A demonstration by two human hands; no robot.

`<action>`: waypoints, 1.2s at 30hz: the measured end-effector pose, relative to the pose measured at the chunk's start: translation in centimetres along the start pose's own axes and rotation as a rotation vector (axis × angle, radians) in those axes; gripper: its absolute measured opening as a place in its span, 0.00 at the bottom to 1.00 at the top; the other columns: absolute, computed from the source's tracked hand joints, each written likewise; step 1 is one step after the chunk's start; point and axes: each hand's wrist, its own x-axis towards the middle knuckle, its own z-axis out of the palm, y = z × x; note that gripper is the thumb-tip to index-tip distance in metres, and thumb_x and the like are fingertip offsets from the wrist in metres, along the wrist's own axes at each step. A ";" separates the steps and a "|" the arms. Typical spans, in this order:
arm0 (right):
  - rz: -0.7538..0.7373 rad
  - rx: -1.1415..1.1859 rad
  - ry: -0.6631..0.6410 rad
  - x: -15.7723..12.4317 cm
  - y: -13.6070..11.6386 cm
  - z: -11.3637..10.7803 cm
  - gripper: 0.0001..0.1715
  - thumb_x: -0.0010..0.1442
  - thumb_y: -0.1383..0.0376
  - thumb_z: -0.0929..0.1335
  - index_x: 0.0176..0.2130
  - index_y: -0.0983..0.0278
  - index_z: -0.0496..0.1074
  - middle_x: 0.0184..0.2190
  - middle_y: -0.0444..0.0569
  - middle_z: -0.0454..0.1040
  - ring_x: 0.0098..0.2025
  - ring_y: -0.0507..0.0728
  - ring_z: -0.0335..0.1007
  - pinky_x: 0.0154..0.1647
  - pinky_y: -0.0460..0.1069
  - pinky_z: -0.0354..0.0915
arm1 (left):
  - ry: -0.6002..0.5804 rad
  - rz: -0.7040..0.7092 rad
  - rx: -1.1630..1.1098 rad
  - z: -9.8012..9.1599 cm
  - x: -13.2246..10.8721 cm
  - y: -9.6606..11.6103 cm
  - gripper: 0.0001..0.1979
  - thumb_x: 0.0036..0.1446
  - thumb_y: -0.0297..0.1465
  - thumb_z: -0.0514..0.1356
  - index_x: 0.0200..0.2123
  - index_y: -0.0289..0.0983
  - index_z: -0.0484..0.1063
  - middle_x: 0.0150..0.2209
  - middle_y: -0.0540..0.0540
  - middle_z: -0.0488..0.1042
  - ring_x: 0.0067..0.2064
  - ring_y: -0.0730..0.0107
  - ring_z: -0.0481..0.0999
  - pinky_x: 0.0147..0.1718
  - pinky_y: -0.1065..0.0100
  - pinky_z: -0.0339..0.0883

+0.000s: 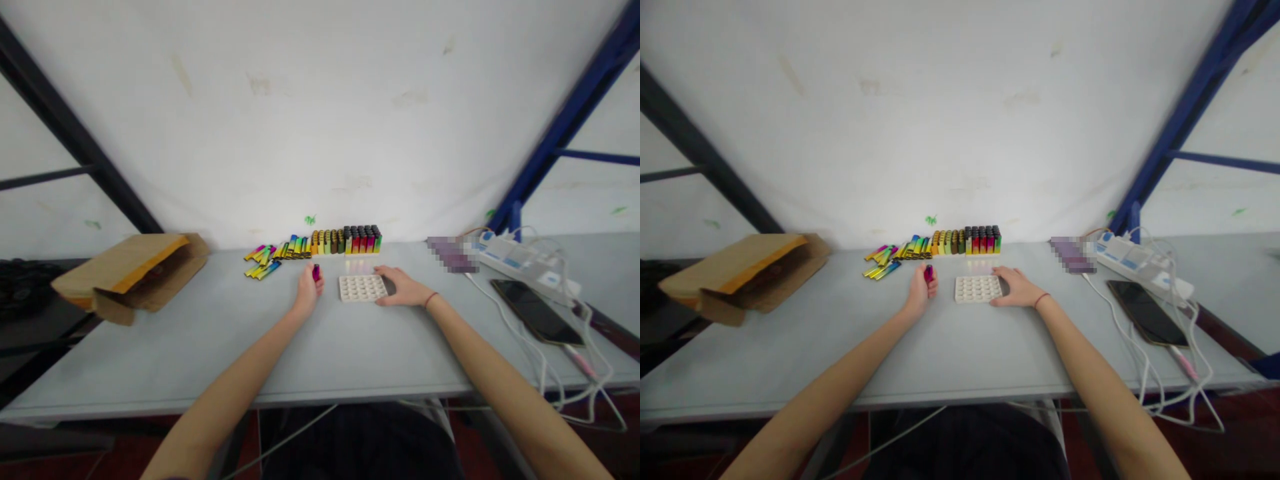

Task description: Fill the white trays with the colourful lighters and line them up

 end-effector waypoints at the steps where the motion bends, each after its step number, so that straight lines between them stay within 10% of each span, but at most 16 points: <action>1: -0.004 -0.002 0.009 0.0 -0.2 0.0 0.47 0.50 0.47 0.77 0.61 0.65 0.69 0.69 0.68 0.65 0.73 0.74 0.59 0.74 0.72 0.49 | -0.046 0.029 0.032 0.3 0.2 0.0 0.22 0.65 0.50 0.55 0.27 0.40 0.60 0.17 0.58 0.54 0.16 0.78 0.51 0.15 0.76 0.45; 8: -0.040 -0.017 0.056 0.0 -0.6 0.0 0.45 0.48 0.46 0.78 0.59 0.63 0.72 0.67 0.66 0.69 0.70 0.76 0.62 0.72 0.72 0.53 | -0.353 0.445 0.388 4.9 1.6 1.0 0.10 0.59 0.39 0.67 0.35 0.39 0.73 0.40 0.46 0.71 0.42 0.67 0.74 0.38 0.68 0.73; 15: -0.064 -0.012 0.044 0.2 -0.9 -0.1 0.49 0.51 0.47 0.78 0.65 0.62 0.67 0.64 0.62 0.72 0.65 0.74 0.68 0.69 0.71 0.56 | -0.491 0.536 0.555 8.3 2.9 -1.0 0.10 0.56 0.34 0.67 0.42 0.39 0.81 0.45 0.42 0.80 0.44 0.58 0.76 0.53 0.57 0.71; 36: -0.069 -0.008 0.048 0.4 -0.7 -0.3 0.48 0.50 0.45 0.79 0.62 0.62 0.69 0.63 0.61 0.73 0.64 0.73 0.69 0.67 0.69 0.59 | -0.430 0.734 0.770 6.8 1.7 0.3 0.13 0.56 0.35 0.68 0.46 0.45 0.79 0.49 0.42 0.80 0.54 0.52 0.77 0.62 0.57 0.65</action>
